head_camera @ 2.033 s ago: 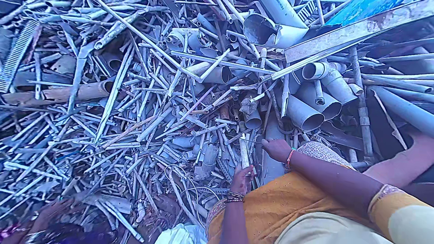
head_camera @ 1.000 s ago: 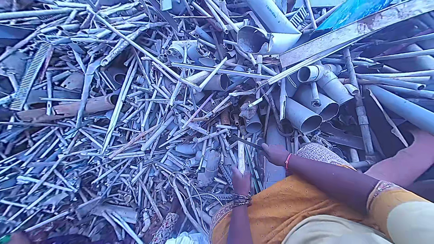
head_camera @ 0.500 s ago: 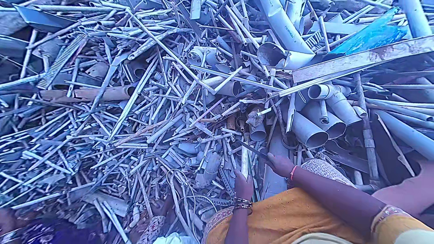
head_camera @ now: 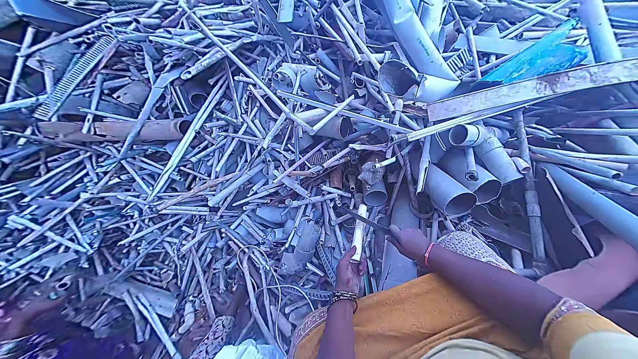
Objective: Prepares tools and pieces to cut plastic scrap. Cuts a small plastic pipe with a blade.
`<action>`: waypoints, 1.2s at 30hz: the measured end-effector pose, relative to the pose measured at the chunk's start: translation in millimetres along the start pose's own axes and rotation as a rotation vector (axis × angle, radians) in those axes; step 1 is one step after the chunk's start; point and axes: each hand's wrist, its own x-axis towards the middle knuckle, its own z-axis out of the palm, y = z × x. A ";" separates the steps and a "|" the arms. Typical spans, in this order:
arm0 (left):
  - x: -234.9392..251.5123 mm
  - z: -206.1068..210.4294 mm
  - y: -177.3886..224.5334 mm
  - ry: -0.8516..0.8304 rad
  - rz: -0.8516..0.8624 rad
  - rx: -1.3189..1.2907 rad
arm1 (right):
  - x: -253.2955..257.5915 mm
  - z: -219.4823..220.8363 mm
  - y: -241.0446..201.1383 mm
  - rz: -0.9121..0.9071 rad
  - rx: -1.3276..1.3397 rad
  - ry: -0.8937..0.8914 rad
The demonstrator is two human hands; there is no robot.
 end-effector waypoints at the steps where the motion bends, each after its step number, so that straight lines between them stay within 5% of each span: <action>1: -0.1 -0.9 1.4 -0.001 -0.004 -0.012 | -4.6 3.7 0.8 -0.104 -0.035 0.020; 6: -4.5 -7.2 -1.7 -0.109 -0.035 -0.143 | -9.2 1.0 4.0 0.018 -0.008 -0.005; 9: -2.6 -3.1 1.6 -0.041 -0.026 -0.100 | -13.6 8.1 -6.0 -0.193 -0.052 0.018; 13: 1.2 4.5 1.1 0.078 -0.049 0.000 | 3.8 -3.2 -4.7 0.096 0.053 -0.019; 16: 10.9 4.6 0.6 0.116 -0.035 0.052 | 9.0 8.4 -8.4 -0.115 0.021 -0.014; 20: 16.2 4.4 -2.7 0.058 -0.030 0.060 | 29.7 3.5 -2.6 0.147 0.152 -0.050; 24: 25.2 6.9 -0.5 0.146 -0.051 0.038 | 27.4 25.2 -6.2 -0.149 0.088 -0.057; 28: 24.4 9.7 -5.6 0.126 -0.066 0.031 | 36.0 19.7 2.0 0.106 0.146 -0.100; 32: 22.8 11.4 -3.1 0.189 -0.024 0.196 | 24.8 25.9 -0.6 -0.180 0.084 -0.050; 36: 13.9 10.6 -11.6 0.196 0.034 0.405 | 31.0 16.3 7.2 0.064 0.177 -0.065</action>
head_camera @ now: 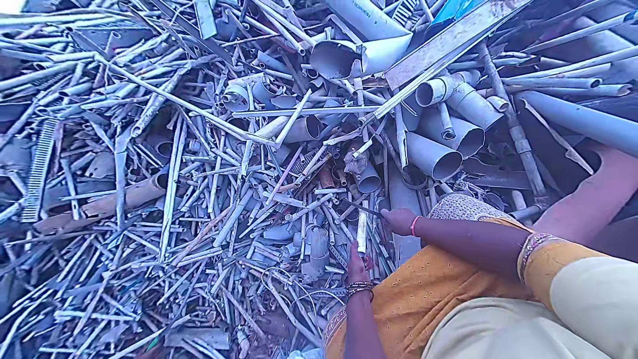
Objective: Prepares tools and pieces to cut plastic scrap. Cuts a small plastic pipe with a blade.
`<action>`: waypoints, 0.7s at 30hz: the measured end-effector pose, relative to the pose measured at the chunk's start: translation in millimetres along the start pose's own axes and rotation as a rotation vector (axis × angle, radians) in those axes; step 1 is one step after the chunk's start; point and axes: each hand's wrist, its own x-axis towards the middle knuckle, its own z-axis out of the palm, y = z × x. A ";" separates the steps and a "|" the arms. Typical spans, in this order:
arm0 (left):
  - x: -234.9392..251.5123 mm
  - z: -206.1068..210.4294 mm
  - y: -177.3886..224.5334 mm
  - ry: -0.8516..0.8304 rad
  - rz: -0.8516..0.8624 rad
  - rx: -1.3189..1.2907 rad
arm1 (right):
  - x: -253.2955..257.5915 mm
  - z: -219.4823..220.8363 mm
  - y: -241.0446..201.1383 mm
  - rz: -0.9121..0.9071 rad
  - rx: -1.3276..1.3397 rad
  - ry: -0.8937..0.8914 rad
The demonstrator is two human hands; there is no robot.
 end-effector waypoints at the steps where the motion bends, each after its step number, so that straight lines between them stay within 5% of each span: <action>1: -1.0 -2.0 -0.3 0.007 0.010 0.022 | -2.0 4.0 -0.8 -0.081 -0.030 -0.005; 3: -0.3 -3.7 2.4 0.017 0.021 0.040 | -1.5 11.5 0.8 -0.241 -0.062 0.007; 7: -1.3 -5.9 -0.8 -0.046 0.011 -0.038 | 5.0 3.6 0.9 0.029 0.068 0.002; 11: 4.9 -8.8 4.2 -0.075 -0.075 -0.238 | -0.3 17.1 1.4 -0.229 0.016 0.007; 14: 4.2 -10.3 1.4 -0.172 -0.090 -0.335 | 6.9 5.8 6.7 -0.032 0.103 0.007; 18: 3.9 -12.5 6.5 -0.214 -0.103 -0.423 | -4.7 14.1 2.7 -0.354 0.010 -0.007; 21: 4.8 -15.6 2.9 -0.297 -0.104 -0.518 | 2.1 6.8 4.6 -0.126 0.068 0.026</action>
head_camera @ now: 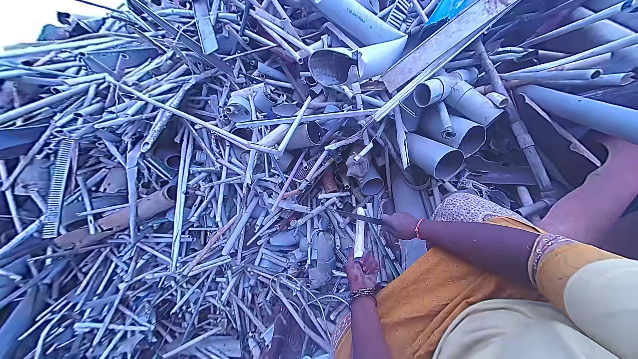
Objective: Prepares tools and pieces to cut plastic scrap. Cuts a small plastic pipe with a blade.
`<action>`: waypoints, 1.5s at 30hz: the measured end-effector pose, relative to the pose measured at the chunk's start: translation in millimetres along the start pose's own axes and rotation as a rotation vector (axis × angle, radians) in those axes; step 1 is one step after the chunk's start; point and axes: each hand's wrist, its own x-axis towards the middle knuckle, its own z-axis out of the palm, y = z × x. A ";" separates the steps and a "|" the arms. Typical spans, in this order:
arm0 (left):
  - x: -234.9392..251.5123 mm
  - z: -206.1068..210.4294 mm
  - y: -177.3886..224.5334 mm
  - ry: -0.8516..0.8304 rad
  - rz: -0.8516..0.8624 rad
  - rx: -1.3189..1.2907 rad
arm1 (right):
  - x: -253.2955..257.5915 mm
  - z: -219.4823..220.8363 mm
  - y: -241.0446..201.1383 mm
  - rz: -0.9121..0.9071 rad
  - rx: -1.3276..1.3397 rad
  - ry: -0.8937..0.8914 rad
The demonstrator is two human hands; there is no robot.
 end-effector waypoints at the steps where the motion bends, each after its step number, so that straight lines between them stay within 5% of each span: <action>1: -0.5 -0.3 -0.7 -0.032 -0.001 -0.034 | 1.8 -3.3 -0.7 0.112 0.049 0.004; 6: -7.7 -1.7 6.7 -0.114 0.031 -0.128 | -4.6 -0.5 -3.8 0.140 0.105 0.021; 9: -8.6 1.8 3.8 -0.022 0.047 -0.095 | -0.7 -12.1 -3.5 0.255 0.216 0.140; 17: -3.1 13.8 -2.7 0.239 0.042 0.120 | -19.4 2.4 -26.1 -0.085 -0.196 0.025; 19: -0.9 12.6 -4.1 0.282 0.099 0.264 | -19.8 3.1 -27.8 -0.121 -0.236 0.018; 22: -0.7 5.8 -5.8 0.256 0.160 0.507 | -6.7 -12.6 -21.8 0.138 -0.140 0.038; 27: -1.2 -3.9 0.7 0.182 0.378 1.091 | -13.4 -8.5 -10.0 -0.225 -0.193 0.005; 29: -1.1 -4.6 -1.3 0.186 0.413 1.152 | -10.6 -16.2 -8.9 -0.071 -0.114 0.034; 31: 0.8 -1.7 -4.2 0.218 0.427 1.174 | -9.1 -24.1 -10.4 0.024 -0.103 0.023; 35: 3.6 -0.5 -3.2 0.228 0.445 1.152 | -8.9 -13.1 0.2 -0.227 -0.029 -0.055; 39: 6.8 -4.3 -8.7 0.159 0.389 0.924 | 0.6 -22.3 8.9 -0.010 0.131 0.037; 42: 0.4 -3.1 -8.5 0.121 0.360 0.797 | -8.8 -16.5 4.7 -0.162 0.091 -0.065; 45: -3.9 -2.8 -8.3 0.076 0.380 0.798 | -8.5 -22.2 8.8 -0.026 0.125 -0.003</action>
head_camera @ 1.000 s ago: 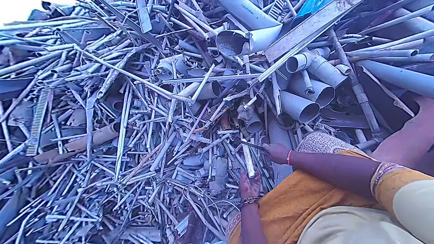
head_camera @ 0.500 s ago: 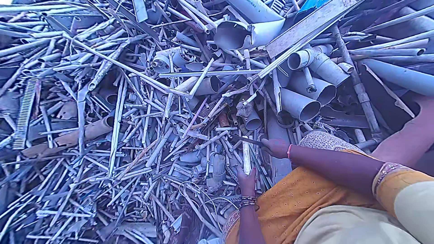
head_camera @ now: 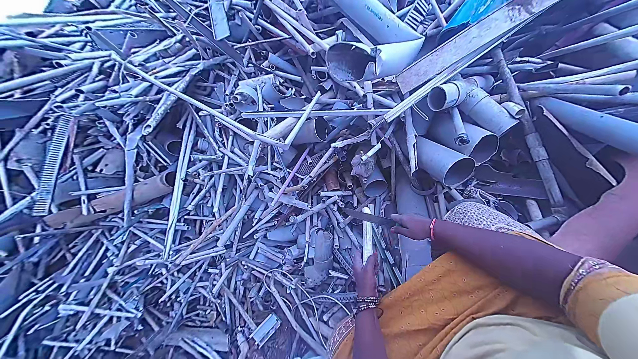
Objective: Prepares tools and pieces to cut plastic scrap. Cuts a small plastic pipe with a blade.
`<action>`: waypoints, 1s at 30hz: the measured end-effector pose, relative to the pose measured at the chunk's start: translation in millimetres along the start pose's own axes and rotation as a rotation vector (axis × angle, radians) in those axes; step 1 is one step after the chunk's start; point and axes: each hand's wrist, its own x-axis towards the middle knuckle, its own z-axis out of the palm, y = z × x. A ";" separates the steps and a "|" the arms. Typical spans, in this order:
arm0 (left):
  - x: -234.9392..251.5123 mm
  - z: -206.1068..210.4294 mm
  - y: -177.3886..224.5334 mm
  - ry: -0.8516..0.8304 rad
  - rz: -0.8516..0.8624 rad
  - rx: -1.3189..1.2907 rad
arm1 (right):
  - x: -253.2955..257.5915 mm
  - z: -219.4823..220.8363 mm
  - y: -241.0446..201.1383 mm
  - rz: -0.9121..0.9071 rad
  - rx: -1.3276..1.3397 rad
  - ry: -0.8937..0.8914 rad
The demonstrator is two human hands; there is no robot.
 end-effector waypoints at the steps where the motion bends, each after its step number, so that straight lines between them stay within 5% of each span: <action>1: -2.3 1.1 -0.5 -0.015 0.001 0.001 | -1.0 -1.4 -0.7 0.054 -0.025 0.028; 5: -5.0 4.0 7.1 -0.006 -0.070 -0.020 | -14.1 9.2 -15.4 -0.115 -0.200 -0.054; 9: -2.6 4.9 8.7 -0.040 -0.082 -0.122 | -6.8 0.1 -14.7 0.065 -0.189 0.035; 13: 1.0 0.4 10.0 -0.062 -0.046 -0.007 | -3.2 10.7 -13.6 -0.217 -0.317 0.038; 17: 2.5 -1.8 6.0 -0.063 -0.063 -0.015 | 4.3 2.8 -20.8 0.082 -0.289 0.055; 21: 5.3 -2.5 8.6 0.017 -0.151 -0.177 | 0.4 16.8 -19.9 -0.147 -0.347 0.035; 25: 3.5 -0.5 11.8 0.026 -0.277 -0.508 | 5.1 9.4 -20.1 0.180 -0.239 0.036; 30: 6.9 -7.3 13.1 -0.020 -0.253 -0.683 | -8.4 30.1 -24.4 -0.165 -0.350 0.025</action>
